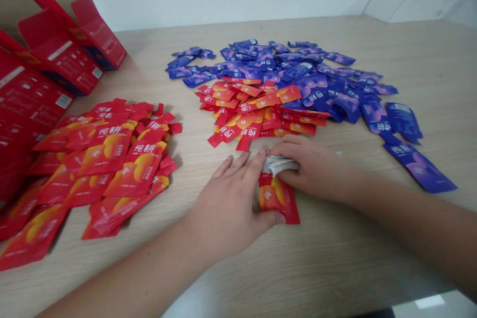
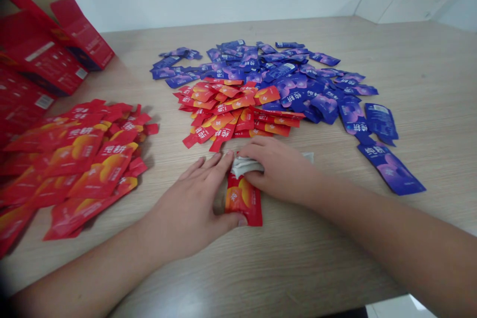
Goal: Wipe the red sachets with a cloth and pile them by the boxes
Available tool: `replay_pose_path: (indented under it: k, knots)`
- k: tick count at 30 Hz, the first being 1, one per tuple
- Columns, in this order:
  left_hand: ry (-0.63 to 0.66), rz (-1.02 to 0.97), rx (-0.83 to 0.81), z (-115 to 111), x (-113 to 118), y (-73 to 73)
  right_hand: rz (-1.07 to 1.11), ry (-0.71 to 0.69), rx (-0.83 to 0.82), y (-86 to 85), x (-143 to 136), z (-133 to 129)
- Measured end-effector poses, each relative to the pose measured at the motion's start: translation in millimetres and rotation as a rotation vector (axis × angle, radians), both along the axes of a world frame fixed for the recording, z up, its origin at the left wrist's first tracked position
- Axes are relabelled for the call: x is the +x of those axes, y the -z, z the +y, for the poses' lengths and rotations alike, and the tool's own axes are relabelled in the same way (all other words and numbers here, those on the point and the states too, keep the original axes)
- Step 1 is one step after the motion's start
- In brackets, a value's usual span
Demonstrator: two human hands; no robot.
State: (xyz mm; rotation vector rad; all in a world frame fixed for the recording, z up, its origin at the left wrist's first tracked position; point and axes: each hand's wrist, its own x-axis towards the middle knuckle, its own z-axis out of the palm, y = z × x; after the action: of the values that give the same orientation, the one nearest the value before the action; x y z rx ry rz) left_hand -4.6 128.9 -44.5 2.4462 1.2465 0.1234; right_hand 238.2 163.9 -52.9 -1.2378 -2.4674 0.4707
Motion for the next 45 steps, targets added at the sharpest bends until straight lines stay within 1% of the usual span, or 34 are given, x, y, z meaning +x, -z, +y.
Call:
replay_pose_path:
  k: [4, 6, 7, 8, 9, 11, 13, 14, 16, 19, 25, 30, 33, 36, 38, 39, 41, 43, 45]
  knots:
    - [0.000, -0.011, -0.004, -1, 0, 1.8, 0.013, 0.144, 0.049, 3.8, 6, 9]
    - [0.007, -0.011, 0.001, -1, -1, 2.2, 0.095, 0.199, 0.075, 1.4, 10, 6]
    - [0.010, -0.011, 0.004, -1, -2, 2.4, 0.148, 0.201, 0.083, -1.2, 11, 2]
    - [0.011, -0.010, 0.007, -2, -3, 2.5, 0.198, 0.173, 0.082, -4.8, 13, -2]
    - [0.013, -0.010, 0.008, -2, -3, 2.6, 0.240, 0.101, 0.071, -9.1, 13, -7]
    - [0.012, -0.017, 0.011, -2, -4, 2.8, 0.274, -0.116, -0.006, -18.5, 12, -16]
    - [0.014, -0.028, 0.014, -1, -4, 2.9, 0.236, -0.315, -0.155, -26.5, 8, -23]
    - [0.015, -0.034, 0.017, -1, -4, 2.9, 0.205, -0.367, -0.227, -29.2, 5, -24]
    - [0.010, -0.040, 0.015, 0, -4, 2.7, 0.146, -0.382, -0.320, -31.5, 0, -25]
    - [0.011, -0.035, -0.010, 2, -4, 1.9, 0.124, -0.316, -0.288, -27.8, -2, -20]
    - [0.013, -0.031, -0.023, 3, -4, 1.4, 0.116, -0.153, -0.089, -12.0, 3, 2]
    - [0.014, -0.001, -0.043, 3, -3, -0.8, 0.078, -0.036, -0.057, -1.2, 2, 10]
    - [0.019, 0.012, -0.028, 2, -3, -0.8, 0.072, 0.059, 0.002, 0.6, 2, 9]
    - [0.024, 0.009, -0.013, 2, -4, 0.4, 0.144, 0.116, 0.107, -3.5, 6, 6]
    - [0.028, -0.001, -0.008, 2, -5, 1.2, 0.227, 0.067, 0.135, -8.2, 10, 3]
    - [0.028, -0.006, -0.005, 2, -5, 1.7, 0.265, 0.006, 0.125, -10.7, 13, 2]
    - [0.027, -0.012, -0.002, 2, -6, 2.8, 0.332, -0.166, 0.070, -15.3, 16, -2]
    - [0.027, -0.019, -0.002, 3, -6, 3.9, 0.357, -0.321, -0.043, -19.6, 16, -6]
    - [0.025, -0.028, -0.002, 2, -6, 4.6, 0.300, -0.409, -0.200, -24.4, 14, -11]
